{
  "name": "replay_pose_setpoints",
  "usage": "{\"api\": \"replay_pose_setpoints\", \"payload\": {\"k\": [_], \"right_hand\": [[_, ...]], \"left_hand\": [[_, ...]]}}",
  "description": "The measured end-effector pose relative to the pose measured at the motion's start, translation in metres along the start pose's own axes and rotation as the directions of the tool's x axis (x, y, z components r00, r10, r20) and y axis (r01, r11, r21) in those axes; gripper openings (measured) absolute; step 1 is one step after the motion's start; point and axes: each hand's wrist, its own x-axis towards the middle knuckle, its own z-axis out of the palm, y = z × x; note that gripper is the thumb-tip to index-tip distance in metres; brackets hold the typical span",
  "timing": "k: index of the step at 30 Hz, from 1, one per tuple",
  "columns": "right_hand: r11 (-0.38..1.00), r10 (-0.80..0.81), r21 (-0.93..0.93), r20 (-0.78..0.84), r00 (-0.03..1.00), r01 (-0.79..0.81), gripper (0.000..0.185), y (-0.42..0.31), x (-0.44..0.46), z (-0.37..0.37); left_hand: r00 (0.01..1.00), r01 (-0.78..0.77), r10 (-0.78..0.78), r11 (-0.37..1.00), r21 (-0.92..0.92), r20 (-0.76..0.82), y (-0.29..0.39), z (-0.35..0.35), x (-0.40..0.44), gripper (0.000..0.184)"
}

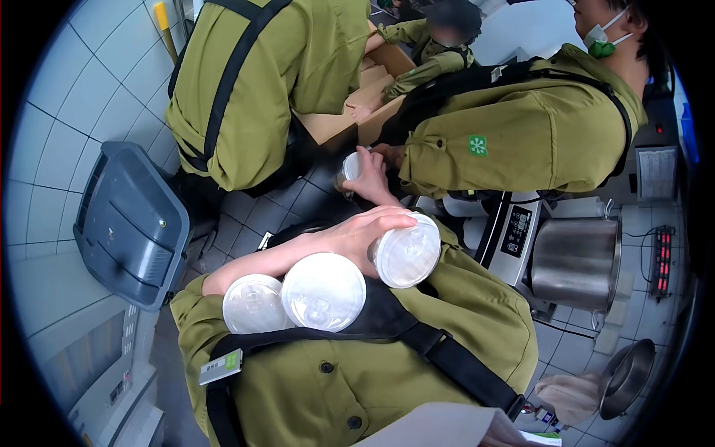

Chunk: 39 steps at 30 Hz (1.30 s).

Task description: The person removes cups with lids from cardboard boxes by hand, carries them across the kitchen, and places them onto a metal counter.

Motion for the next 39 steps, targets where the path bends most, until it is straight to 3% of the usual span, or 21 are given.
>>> {"api": "replay_pose_setpoints", "payload": {"k": [39], "right_hand": [[0.999,-0.03,-0.027,-0.071,0.997,0.028,0.094,0.003,0.018,-0.003]], "left_hand": [[0.999,-0.043,0.044,0.998,0.048,-0.025,0.002,-0.004,0.001,0.093]]}}
